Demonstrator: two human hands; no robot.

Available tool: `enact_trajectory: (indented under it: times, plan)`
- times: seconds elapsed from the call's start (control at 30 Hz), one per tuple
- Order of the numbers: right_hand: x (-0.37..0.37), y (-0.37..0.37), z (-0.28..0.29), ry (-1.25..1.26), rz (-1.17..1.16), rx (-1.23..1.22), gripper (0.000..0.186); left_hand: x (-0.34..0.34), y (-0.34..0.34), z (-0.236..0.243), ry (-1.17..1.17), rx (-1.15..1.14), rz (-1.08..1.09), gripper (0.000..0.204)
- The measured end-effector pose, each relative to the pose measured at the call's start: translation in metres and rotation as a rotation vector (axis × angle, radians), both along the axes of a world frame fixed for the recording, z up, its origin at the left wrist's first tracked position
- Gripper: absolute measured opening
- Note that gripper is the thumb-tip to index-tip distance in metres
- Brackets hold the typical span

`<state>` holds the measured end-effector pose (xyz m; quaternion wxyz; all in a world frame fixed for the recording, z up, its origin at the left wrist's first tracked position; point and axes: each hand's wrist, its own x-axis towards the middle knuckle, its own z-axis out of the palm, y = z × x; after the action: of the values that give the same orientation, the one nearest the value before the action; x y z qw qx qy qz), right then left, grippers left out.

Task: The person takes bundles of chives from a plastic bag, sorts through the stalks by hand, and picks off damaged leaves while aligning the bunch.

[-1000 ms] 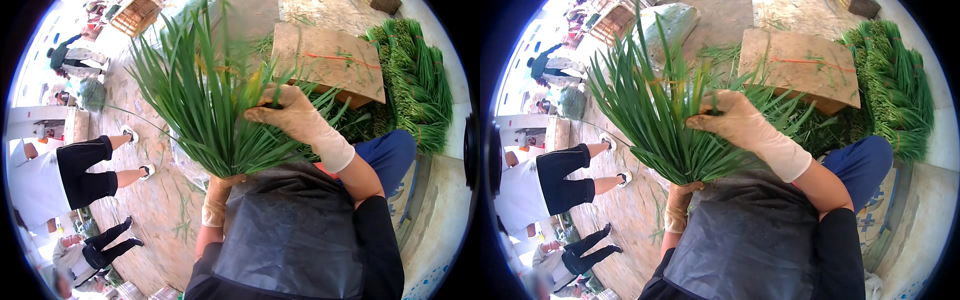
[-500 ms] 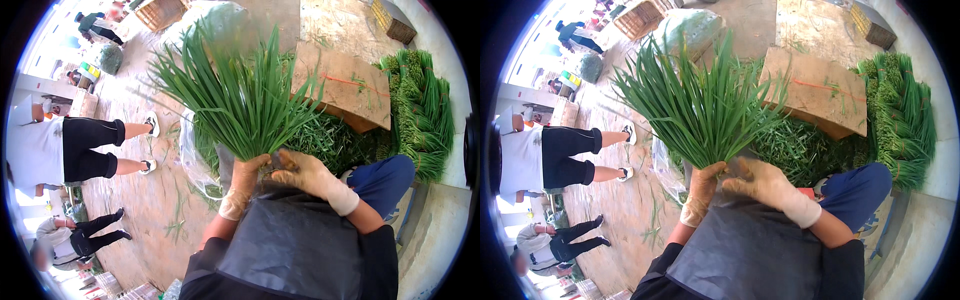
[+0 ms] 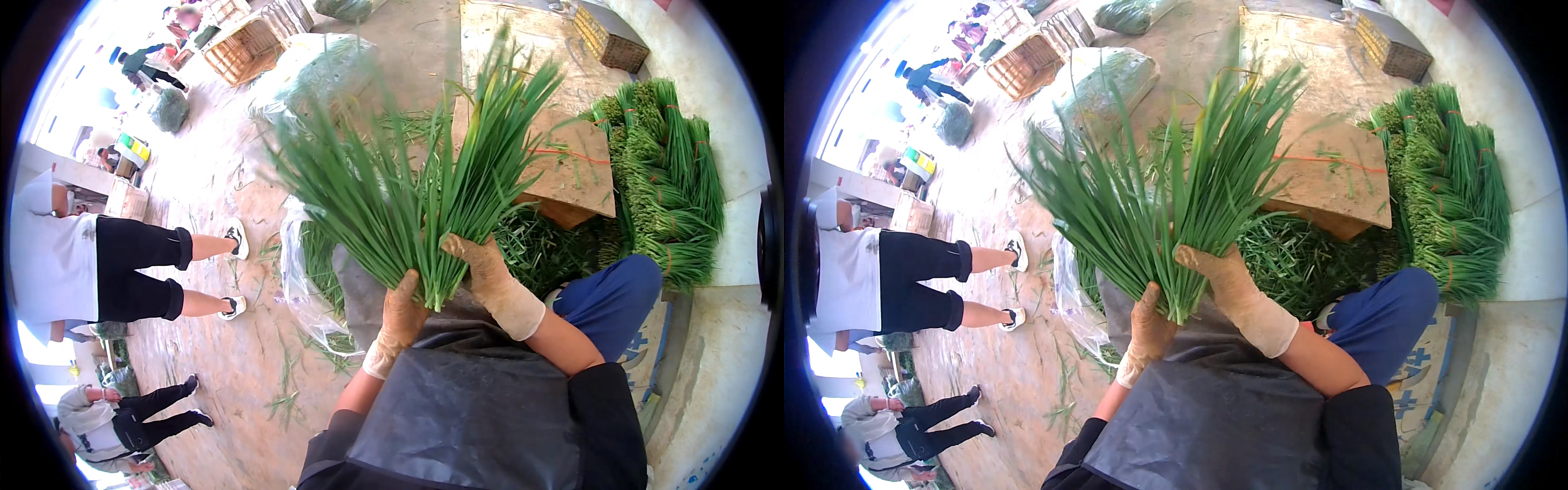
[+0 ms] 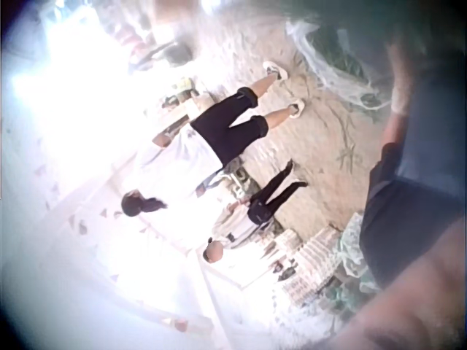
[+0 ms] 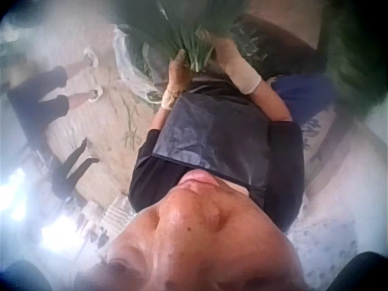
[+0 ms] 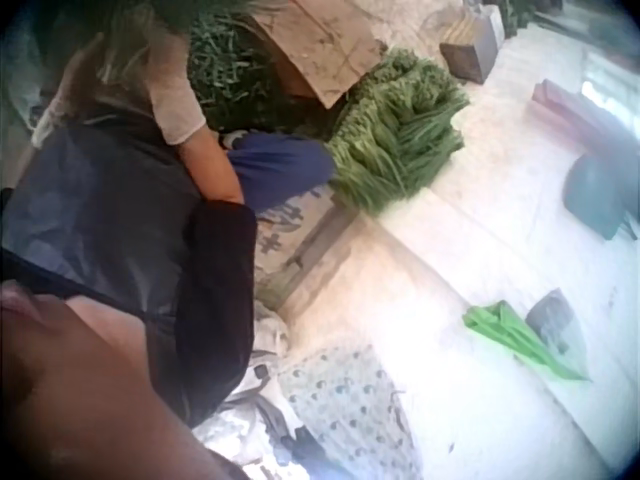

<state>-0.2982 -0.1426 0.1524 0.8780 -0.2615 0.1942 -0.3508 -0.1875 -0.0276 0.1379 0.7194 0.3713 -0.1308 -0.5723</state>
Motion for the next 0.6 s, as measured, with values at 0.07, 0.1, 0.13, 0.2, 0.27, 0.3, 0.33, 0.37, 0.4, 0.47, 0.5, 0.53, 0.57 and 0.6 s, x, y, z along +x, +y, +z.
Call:
enact_trajectory:
  times: [0.07,0.1,0.13,0.2,0.27,0.3,0.33,0.37,0.4,0.47,0.5,0.53,0.57,0.6]
  plan:
    - [0.004,-0.002,0.002,-0.020,-0.015,0.106,0.040,-0.001,0.000,-0.004,0.044,0.026,-0.024,0.057]
    - [0.004,-0.002,0.002,-0.018,-0.011,0.106,0.040,-0.002,-0.001,-0.005,0.035,0.018,-0.028,0.056]
    - [0.005,-0.001,0.000,-0.001,-0.038,0.039,0.040,-0.003,-0.002,-0.006,0.027,0.009,-0.031,0.055]
    - [0.004,-0.001,-0.004,0.018,-0.069,-0.026,0.040,-0.002,-0.001,-0.007,0.027,0.035,-0.047,0.055]
    - [0.001,-0.003,-0.009,-0.027,-0.020,-0.073,0.043,-0.003,0.001,-0.010,0.028,0.062,-0.063,0.054]
    - [-0.001,-0.004,-0.011,-0.025,-0.021,-0.069,0.043,-0.003,0.001,-0.012,-0.002,0.036,-0.064,0.053]
    - [-0.002,-0.005,-0.013,0.030,0.001,-0.112,0.047,-0.004,0.001,-0.014,-0.032,0.011,-0.066,0.052]
    - [-0.002,-0.005,-0.012,0.081,0.026,-0.159,0.051,-0.005,0.002,-0.013,-0.034,0.010,-0.063,0.052]
    - [-0.003,-0.006,-0.008,0.080,0.028,-0.160,0.051,-0.006,0.002,-0.009,-0.074,0.018,-0.077,0.052]
    - [-0.005,-0.008,0.003,0.143,0.079,-0.303,0.061,-0.008,0.001,0.001,-0.114,0.029,-0.090,0.053]
    - [-0.007,-0.009,0.006,0.142,0.080,-0.301,0.061,-0.009,-0.001,0.008,-0.117,-0.001,-0.184,0.053]
    - [-0.010,-0.011,0.007,0.182,0.101,-0.332,0.066,-0.009,-0.003,0.011,-0.120,-0.031,-0.278,0.054]
    - [-0.012,-0.012,0.009,0.220,0.121,-0.363,0.072,-0.009,-0.005,0.012,-0.122,-0.030,-0.277,0.054]
    - [-0.008,-0.012,0.003,0.186,0.097,-0.411,0.077,-0.011,-0.007,0.012,-0.139,-0.033,-0.252,0.054]
